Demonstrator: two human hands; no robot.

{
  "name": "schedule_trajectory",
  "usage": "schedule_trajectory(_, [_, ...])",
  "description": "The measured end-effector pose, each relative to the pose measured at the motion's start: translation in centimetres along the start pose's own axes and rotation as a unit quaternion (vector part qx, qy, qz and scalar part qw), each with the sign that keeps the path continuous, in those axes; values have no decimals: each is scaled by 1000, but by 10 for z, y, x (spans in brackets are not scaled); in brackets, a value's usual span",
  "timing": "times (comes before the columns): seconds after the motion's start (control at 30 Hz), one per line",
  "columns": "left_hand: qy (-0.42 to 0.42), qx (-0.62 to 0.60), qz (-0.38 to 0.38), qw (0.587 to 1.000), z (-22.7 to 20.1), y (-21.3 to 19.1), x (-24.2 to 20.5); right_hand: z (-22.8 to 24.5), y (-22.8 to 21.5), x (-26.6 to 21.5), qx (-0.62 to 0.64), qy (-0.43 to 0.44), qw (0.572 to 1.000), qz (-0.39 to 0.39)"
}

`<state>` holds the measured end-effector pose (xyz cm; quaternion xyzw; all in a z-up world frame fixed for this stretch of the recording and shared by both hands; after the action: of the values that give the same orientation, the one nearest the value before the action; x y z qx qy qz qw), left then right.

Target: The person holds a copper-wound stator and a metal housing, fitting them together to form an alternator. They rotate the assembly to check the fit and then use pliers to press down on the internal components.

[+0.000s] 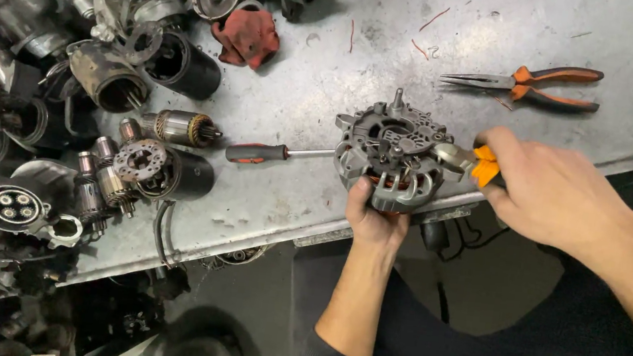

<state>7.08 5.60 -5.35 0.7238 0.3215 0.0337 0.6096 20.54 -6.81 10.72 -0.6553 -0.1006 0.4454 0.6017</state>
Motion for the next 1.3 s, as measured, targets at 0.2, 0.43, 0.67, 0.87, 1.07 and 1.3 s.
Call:
schedule_trajectory(0.2, [16,-9,-20,1000,-8,8,0,0,-2,0,10,-20,999,-36])
schedule_trajectory(0.43, [21,4,1,1000,-2,13,-2,61,-32,-23,6,-187,973,-134])
schedule_trajectory(0.67, [12,2,6,1000,-2,12,-2,68,-25,-22,-5,-212,961,-177])
schedule_trajectory(0.87, [13,-13,7,1000,0,20,-3,69,-24,-16,51,-216,964,-146])
schedule_trajectory(1.07, [6,-28,-3,1000,3,21,-5,69,-20,-17,10,-213,967,-140])
schedule_trajectory(1.3, [0,-53,-12,999,5,17,-1,51,-21,-14,60,-223,966,-120])
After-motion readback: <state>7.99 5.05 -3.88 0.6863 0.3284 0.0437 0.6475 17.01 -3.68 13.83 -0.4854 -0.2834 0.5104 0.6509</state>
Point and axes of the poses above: each hand's wrist, its own x-axis towards the middle knuckle, its own y-axis out of the palm, z = x × y, the point moved 10 cm from there along x, towards the middle knuckle, and after that the axes turned 10 degrees about -x, right-handed, at the moved point
